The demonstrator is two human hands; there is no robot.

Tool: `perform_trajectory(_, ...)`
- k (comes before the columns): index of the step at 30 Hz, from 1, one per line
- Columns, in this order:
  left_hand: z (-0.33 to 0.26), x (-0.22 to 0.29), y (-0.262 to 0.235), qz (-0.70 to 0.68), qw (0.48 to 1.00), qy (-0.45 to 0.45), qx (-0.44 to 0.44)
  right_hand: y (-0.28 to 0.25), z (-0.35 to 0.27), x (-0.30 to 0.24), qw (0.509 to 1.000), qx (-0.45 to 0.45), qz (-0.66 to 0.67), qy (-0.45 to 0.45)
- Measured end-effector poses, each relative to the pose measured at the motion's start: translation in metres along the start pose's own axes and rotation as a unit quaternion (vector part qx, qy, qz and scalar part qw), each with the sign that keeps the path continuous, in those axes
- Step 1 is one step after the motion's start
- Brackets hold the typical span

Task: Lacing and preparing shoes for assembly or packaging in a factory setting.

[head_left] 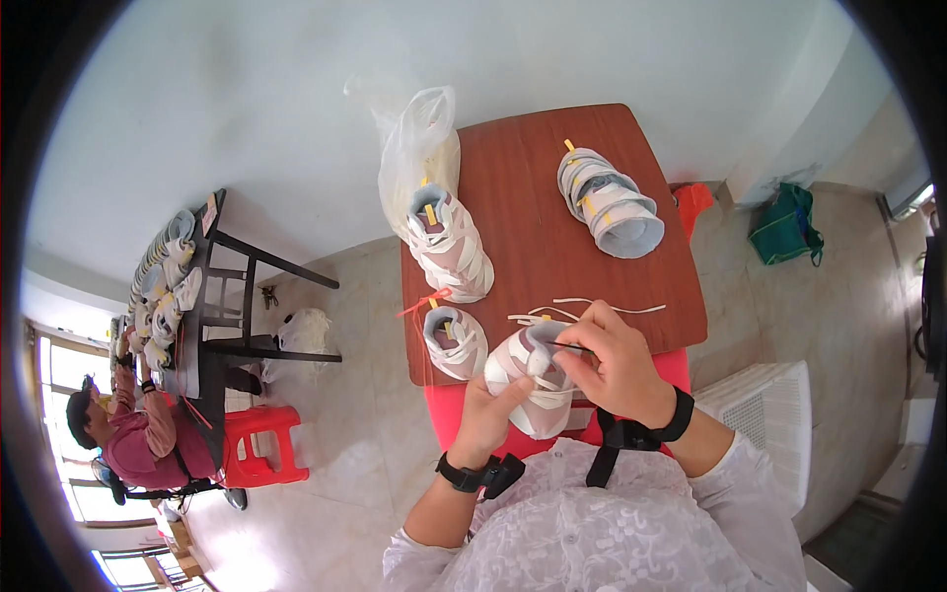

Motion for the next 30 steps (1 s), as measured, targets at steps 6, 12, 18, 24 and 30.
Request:
perform_trajectory(6, -0.002, 0.004, 0.010, 0.017, 0.999, 0.040, -0.022, 0.004, 0.001, 0.013, 0.992, -0.111, 0.064, 0.019)
perform_trajectory(12, -0.002, -0.005, 0.002, 0.032, 0.997, -0.012, -0.070, 0.014, -0.004, 0.018, 0.977, -0.140, 0.148, 0.067)
perform_trajectory(18, 0.000, -0.004, 0.007, -0.006, 0.997, -0.014, -0.071, 0.011, -0.002, 0.014, 0.980, -0.146, 0.129, 0.039)
perform_trajectory(24, -0.003, -0.002, 0.011, -0.028, 0.997, -0.026, -0.065, 0.012, -0.004, 0.010, 0.996, -0.070, 0.053, 0.020)
perform_trajectory(30, -0.001, -0.001, 0.011, -0.055, 0.997, -0.008, -0.046, 0.012, -0.004, 0.003, 1.000, -0.019, 0.012, 0.011)
Point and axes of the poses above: each hand's wrist, its own z-axis towards the middle knuckle, its own y-axis out of the palm, x = y × z, the point moved 2 cm from there along z, towards the middle knuckle, and after that the axes turned 8 degrees about -y, right-handed, at the moved point
